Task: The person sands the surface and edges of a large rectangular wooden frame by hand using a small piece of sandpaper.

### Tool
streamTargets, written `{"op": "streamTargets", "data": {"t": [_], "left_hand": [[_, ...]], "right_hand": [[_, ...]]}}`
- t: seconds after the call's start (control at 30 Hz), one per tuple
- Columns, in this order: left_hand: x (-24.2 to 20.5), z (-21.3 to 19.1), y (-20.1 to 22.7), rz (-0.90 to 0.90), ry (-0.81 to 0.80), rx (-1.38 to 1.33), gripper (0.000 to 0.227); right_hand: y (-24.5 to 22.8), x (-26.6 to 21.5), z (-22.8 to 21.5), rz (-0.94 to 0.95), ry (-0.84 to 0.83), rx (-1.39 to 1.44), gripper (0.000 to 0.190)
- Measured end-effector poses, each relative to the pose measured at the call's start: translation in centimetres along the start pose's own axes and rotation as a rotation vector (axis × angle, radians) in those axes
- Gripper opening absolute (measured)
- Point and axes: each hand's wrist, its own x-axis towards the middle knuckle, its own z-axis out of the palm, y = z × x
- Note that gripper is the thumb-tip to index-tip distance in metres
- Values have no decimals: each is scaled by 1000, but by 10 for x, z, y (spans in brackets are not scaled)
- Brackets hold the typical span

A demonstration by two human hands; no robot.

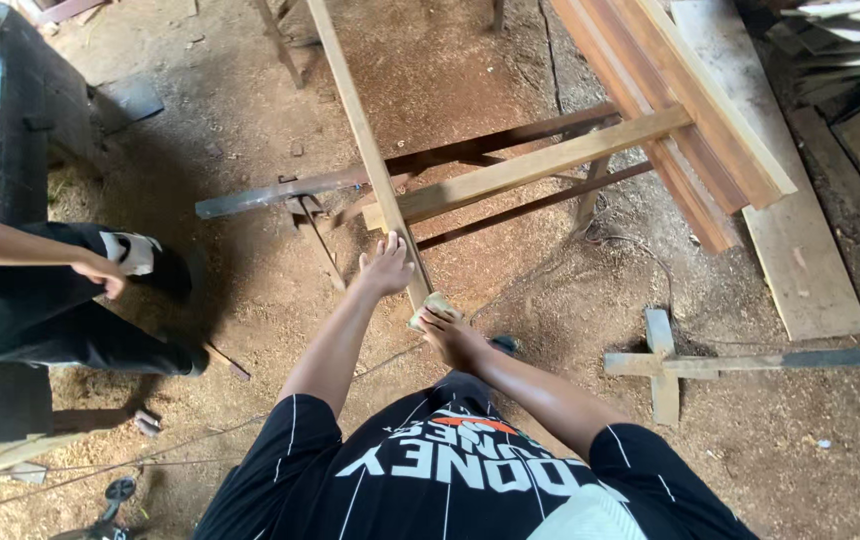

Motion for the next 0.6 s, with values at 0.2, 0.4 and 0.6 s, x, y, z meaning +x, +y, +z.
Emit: {"op": "streamTargets", "data": {"t": [0.2, 0.4, 0.6], "left_hand": [[-5, -23, 10, -28, -114, 14, 74], [-4, -25, 20, -19, -115, -6, 79], [2, -22, 2, 112, -212, -366, 91]], "right_hand": [[31, 50, 4, -4, -45, 64, 41], [26, 9, 0, 116, -246, 177, 43], [28, 22, -38, -102, -359, 58, 43]]}}
